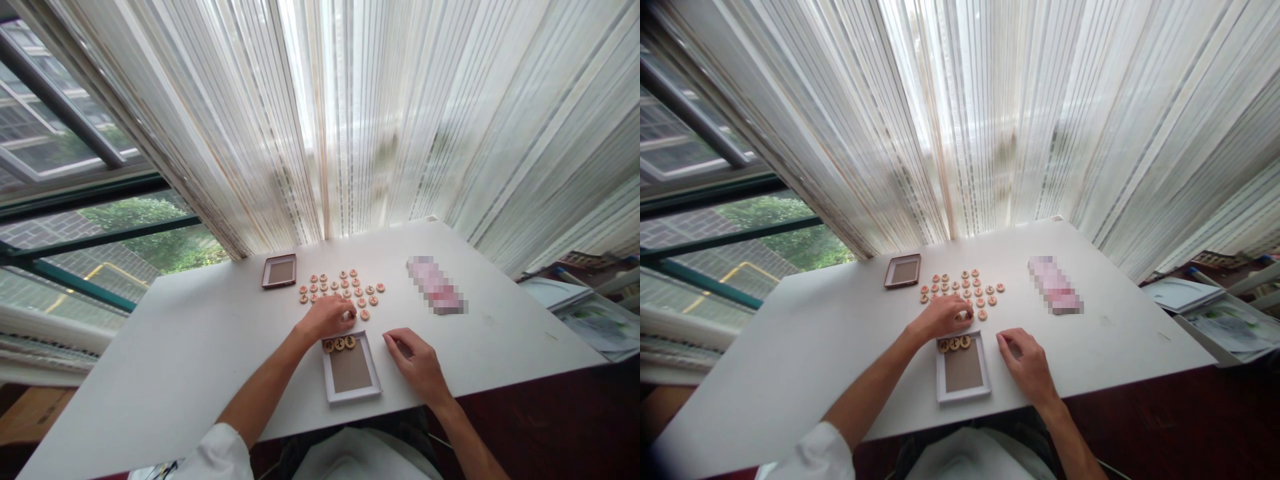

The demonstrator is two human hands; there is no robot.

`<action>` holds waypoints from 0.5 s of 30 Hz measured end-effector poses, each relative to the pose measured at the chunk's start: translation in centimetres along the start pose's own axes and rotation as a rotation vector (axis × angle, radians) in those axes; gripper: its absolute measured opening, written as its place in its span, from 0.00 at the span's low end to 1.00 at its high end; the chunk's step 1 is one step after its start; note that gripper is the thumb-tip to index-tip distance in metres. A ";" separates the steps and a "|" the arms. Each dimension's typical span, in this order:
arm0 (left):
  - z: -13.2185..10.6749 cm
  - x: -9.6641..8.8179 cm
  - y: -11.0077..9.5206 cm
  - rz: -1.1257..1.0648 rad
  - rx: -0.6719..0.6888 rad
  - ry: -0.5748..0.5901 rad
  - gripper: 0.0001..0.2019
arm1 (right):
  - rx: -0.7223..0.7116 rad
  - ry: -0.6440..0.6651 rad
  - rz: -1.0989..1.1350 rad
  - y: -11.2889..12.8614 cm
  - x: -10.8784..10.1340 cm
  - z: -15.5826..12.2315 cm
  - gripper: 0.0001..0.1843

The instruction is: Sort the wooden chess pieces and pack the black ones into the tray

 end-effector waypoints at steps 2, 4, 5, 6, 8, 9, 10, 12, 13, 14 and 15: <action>0.0 -0.4 -0.2 -0.006 -0.008 -0.011 0.05 | 0.004 -0.003 0.006 0.1 -0.1 0.0 0.12; -0.2 -1.1 -0.7 -0.031 -0.022 -0.041 0.06 | 0.013 -0.006 0.025 0.2 -0.2 0.0 0.12; -0.3 -1.4 -1.0 -0.055 -0.029 -0.062 0.07 | 0.020 -0.005 0.038 0.2 -0.3 0.0 0.12; -0.5 -1.7 -1.4 -0.086 -0.033 -0.085 0.07 | 0.028 -0.004 0.053 0.3 -0.4 0.1 0.11; -1.0 -2.3 -2.6 -0.156 -0.031 -0.124 0.09 | 0.050 -0.001 0.083 0.3 -0.5 0.1 0.11; -1.3 -2.4 -3.2 -0.186 -0.027 -0.137 0.10 | 0.066 0.003 0.100 0.3 -0.4 0.0 0.12; -1.6 -2.5 -3.8 -0.209 -0.023 -0.146 0.10 | 0.086 0.011 0.125 0.2 -0.4 0.0 0.12; -2.2 -2.4 -5.0 -0.230 -0.020 -0.166 0.10 | 0.135 0.039 0.199 0.1 0.0 -0.2 0.14; -2.5 -2.3 -5.4 -0.232 -0.018 -0.174 0.09 | 0.159 0.058 0.241 0.1 0.3 -0.3 0.14; -2.8 -2.2 -5.8 -0.232 -0.018 -0.182 0.09 | 0.180 0.079 0.284 0.1 0.6 -0.4 0.14; -3.1 -2.1 -6.1 -0.230 -0.018 -0.191 0.09 | 0.199 0.099 0.325 0.2 1.0 -0.5 0.15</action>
Point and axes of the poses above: each hand's wrist, its own z-axis towards the middle knuckle, its own x-axis out of the palm, y = z × x, the point moved 6 cm from there along z, towards the middle knuckle, and after that the axes turned 13 degrees about -y, right-handed, at the moved point
